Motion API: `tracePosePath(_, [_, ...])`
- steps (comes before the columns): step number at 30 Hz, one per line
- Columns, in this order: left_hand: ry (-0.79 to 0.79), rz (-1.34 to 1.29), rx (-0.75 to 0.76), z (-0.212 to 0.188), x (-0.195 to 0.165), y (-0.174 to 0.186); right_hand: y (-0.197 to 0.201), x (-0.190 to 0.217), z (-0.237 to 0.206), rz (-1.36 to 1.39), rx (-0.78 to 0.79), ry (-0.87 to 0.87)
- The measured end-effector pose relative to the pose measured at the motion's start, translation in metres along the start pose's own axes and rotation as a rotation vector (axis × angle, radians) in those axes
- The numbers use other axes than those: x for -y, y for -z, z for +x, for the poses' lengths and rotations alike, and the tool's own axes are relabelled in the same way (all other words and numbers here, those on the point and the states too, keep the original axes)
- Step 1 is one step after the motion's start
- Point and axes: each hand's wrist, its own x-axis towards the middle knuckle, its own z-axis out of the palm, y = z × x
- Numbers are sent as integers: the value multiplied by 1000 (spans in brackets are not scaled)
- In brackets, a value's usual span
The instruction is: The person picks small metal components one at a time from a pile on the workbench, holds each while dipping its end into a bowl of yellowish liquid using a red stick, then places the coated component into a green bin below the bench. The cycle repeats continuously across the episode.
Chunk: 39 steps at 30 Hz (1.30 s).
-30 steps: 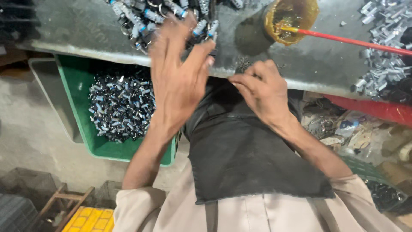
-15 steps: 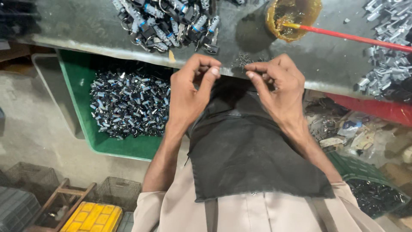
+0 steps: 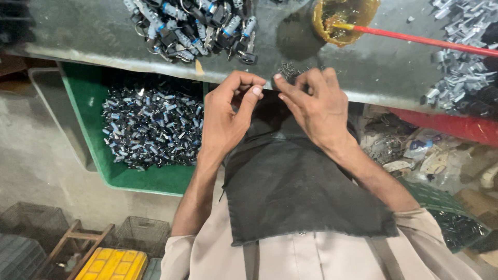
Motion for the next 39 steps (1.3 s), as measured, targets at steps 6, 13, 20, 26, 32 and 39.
tracePosePath(6, [-2, 15, 10, -3, -2, -3, -11, -10, -4, -83, -61, 146])
tracePosePath(13, [7, -95, 25, -7, 15, -15, -18, -15, -10, 179, -139, 36])
tracePosePath(20, [142, -542, 269, 0, 30, -26, -15, -22, -27, 812, -129, -322])
tracePosePath(26, [188, -537, 382, 2, 25, -14, -22, -29, -21, 1078, -79, -288])
tracePosePath(32, [108, -432, 419, 7, 20, -4, -19, -20, -13, 962, -25, -291])
tracePosePath(39, [-95, 208, 104, 21, 22, -15, -16, -5, 3, 336, -162, -27])
